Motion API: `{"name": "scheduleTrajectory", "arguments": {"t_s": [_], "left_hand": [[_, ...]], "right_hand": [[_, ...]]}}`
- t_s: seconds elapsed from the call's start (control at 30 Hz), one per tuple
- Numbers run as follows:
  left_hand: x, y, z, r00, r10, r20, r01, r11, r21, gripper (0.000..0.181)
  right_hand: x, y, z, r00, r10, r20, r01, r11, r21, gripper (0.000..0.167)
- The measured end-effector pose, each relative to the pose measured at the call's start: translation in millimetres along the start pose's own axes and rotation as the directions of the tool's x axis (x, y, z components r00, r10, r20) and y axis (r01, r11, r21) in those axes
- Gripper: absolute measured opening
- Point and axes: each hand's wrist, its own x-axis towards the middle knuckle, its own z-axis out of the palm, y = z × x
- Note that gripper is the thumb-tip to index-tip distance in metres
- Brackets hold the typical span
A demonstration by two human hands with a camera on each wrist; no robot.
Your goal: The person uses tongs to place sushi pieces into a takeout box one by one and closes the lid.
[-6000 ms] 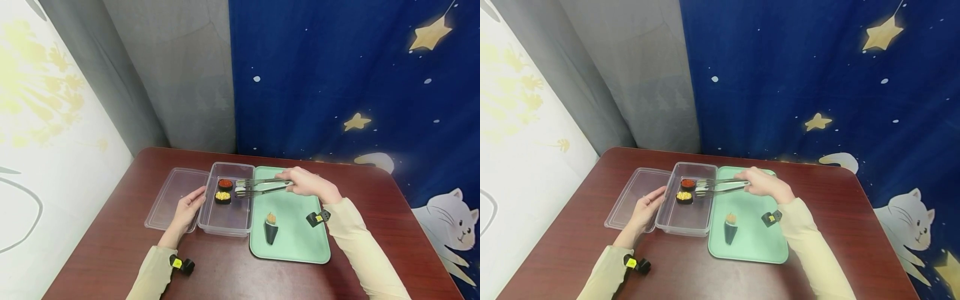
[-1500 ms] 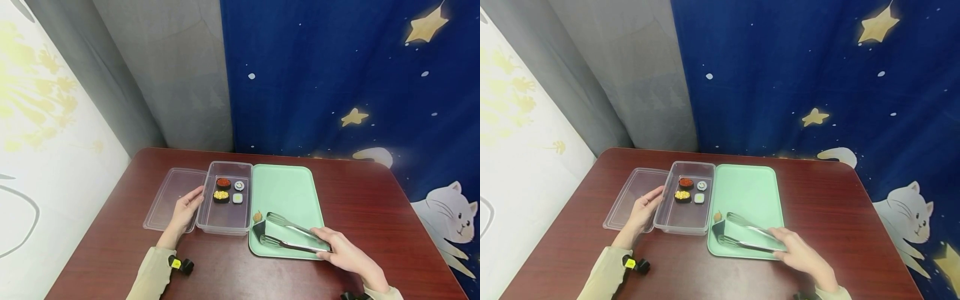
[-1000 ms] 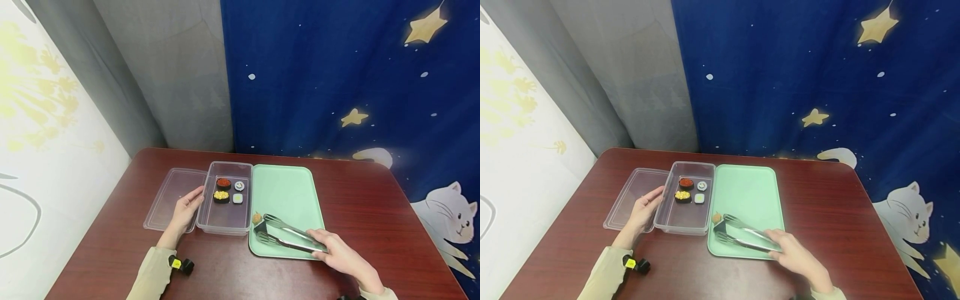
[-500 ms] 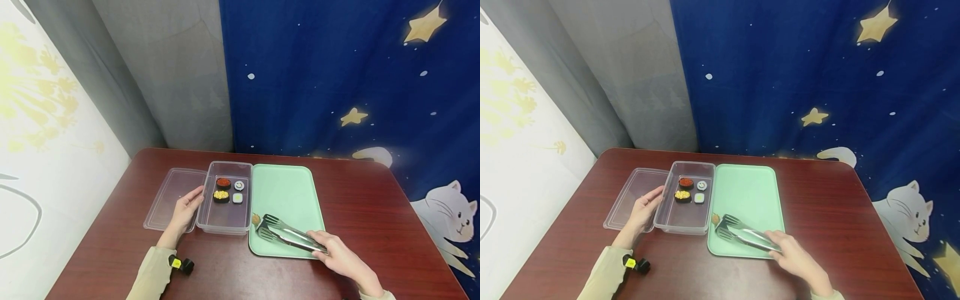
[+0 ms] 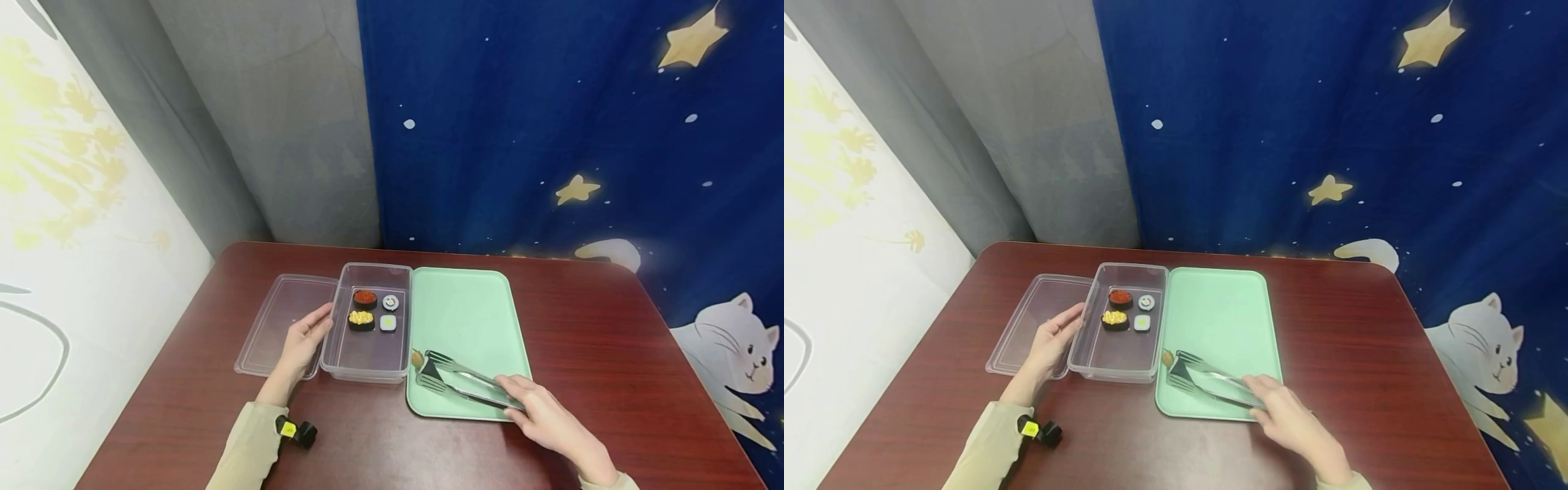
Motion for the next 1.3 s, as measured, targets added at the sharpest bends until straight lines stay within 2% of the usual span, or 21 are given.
{"name": "scheduleTrajectory", "arguments": {"t_s": [0.27, 0.43, 0.7, 0.9, 1.07, 1.17, 1.3], "left_hand": [[-0.1, 0.0, 0.3, 1.0, 0.009, -0.001, -0.009, 1.0, 0.005, 0.042], [-0.3, -1.2, -0.1, 1.0, 0.006, 0.001, -0.006, 1.0, 0.001, 0.042], [-0.1, -2.1, -0.3, 1.0, 0.008, -0.001, -0.008, 1.0, 0.01, 0.041], [1.4, -2.9, -1.4, 1.0, 0.01, 0.007, -0.01, 1.0, 0.012, 0.042], [1.7, -3.5, -1.6, 1.0, 0.002, 0.003, -0.002, 1.0, 0.014, 0.042], [1.6, -3.6, -1.7, 1.0, -0.001, 0.002, 0.001, 1.0, 0.022, 0.042], [1.2, -3.1, -1.6, 1.0, -0.001, 0.003, 0.001, 1.0, 0.03, 0.042]], "right_hand": [[-4.8, 4.7, -2.0, 0.999, -0.024, -0.046, 0.023, 1.0, -0.008, 0.055], [-4.5, 6.1, -7.3, 0.998, -0.019, -0.061, 0.021, 0.999, 0.027, 0.054], [2.4, 14.5, -23.4, 0.991, -0.067, -0.12, 0.078, 0.993, 0.092, 0.054], [18.2, 18.5, -41.5, 0.989, -0.072, -0.129, 0.086, 0.991, 0.107, 0.059], [38.3, 19.6, -52.0, 0.986, -0.121, -0.119, 0.132, 0.987, 0.094, 0.046], [52.7, 18.4, -54.0, 0.985, -0.139, -0.098, 0.147, 0.986, 0.075, 0.047], [73.0, 15.1, -51.1, 0.991, -0.125, -0.043, 0.127, 0.99, 0.062, 0.055]]}}
